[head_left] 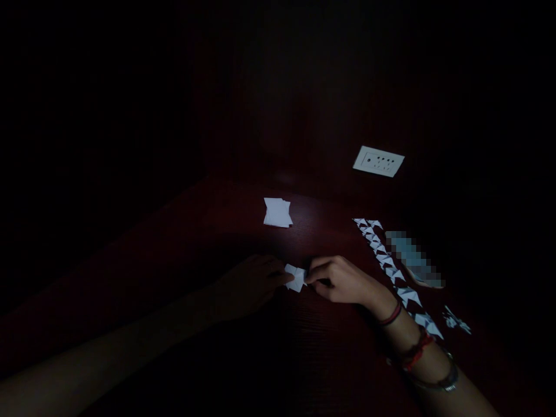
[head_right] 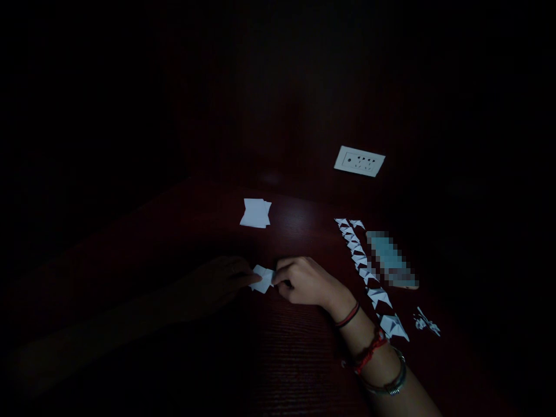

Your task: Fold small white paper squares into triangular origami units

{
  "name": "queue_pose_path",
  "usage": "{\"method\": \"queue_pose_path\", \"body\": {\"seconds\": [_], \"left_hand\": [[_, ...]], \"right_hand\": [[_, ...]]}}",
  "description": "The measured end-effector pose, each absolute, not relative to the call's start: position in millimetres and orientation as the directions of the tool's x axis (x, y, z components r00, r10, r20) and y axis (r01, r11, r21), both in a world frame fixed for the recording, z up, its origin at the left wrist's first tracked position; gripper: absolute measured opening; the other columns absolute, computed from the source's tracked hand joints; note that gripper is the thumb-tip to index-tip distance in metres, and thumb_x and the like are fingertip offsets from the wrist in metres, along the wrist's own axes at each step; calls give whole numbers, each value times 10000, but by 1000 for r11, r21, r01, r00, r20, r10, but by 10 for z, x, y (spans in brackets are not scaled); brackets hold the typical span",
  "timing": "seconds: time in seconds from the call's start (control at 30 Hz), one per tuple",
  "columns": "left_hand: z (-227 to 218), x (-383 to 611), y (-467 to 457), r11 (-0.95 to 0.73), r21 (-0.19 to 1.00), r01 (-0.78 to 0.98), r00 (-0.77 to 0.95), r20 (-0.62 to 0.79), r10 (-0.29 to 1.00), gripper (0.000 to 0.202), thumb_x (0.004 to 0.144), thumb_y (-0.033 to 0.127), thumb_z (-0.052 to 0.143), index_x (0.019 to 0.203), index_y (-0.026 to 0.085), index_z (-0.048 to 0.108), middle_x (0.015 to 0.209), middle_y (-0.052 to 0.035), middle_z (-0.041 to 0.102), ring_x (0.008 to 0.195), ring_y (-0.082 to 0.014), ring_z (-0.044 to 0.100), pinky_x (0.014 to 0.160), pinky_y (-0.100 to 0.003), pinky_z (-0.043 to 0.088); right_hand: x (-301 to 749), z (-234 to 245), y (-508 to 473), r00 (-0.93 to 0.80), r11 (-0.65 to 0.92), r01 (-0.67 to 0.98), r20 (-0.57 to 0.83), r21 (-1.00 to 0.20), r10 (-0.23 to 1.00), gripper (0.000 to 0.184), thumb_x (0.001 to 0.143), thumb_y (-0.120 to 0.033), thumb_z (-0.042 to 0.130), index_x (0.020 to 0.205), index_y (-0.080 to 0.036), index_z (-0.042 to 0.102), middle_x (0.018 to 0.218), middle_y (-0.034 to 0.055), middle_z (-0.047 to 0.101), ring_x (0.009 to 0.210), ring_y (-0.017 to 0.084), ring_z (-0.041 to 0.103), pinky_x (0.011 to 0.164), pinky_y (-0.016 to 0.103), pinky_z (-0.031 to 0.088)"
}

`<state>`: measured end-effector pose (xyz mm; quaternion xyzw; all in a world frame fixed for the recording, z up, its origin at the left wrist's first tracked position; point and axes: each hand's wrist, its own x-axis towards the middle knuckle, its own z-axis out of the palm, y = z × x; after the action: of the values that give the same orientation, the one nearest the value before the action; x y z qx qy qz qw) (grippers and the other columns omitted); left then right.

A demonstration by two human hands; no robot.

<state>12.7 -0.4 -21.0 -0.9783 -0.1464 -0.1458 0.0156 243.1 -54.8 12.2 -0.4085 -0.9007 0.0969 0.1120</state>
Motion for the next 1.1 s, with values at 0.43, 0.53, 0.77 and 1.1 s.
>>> {"method": "queue_pose_path", "body": {"seconds": [0.43, 0.53, 0.77, 1.1], "left_hand": [[-397, 70, 98, -980, 55, 192, 904, 378, 198, 426, 811, 114, 432, 1214, 251, 433, 1210, -40, 476, 1080, -218, 418, 909, -384, 331], [-393, 68, 96, -979, 48, 198, 904, 377, 201, 416, 808, 125, 440, 1207, 242, 443, 1210, -48, 472, 1083, -228, 415, 912, -401, 328], [-351, 86, 72, -979, 72, 192, 908, 365, 205, 418, 815, 120, 436, 1214, 247, 433, 1186, -41, 484, 1066, -209, 426, 908, -375, 338], [-337, 94, 45, -975, 70, 209, 905, 365, 220, 422, 834, 142, 427, 1241, 248, 403, 1185, -48, 483, 1060, -214, 425, 898, -375, 333]], "right_hand": [[2443, 32, -527, -558, 624, 741, 291, -248, 777, 141, 805, -160, 476, 872, -163, 600, 853, 30, 545, 746, 117, 520, 686, 224, 420], [2441, 41, -529, -527, 607, 750, 317, -262, 788, 125, 800, -200, 509, 899, -150, 567, 844, 32, 540, 750, 125, 513, 682, 230, 425], [2451, 10, -503, -603, 644, 737, 233, -204, 763, 236, 873, -216, 411, 1018, -204, 598, 942, 45, 536, 829, 130, 531, 737, 238, 433], [2442, -6, -487, -590, 640, 697, 249, -323, 768, 218, 881, -237, 405, 948, -161, 598, 909, 43, 553, 820, 121, 532, 749, 224, 433]]}}
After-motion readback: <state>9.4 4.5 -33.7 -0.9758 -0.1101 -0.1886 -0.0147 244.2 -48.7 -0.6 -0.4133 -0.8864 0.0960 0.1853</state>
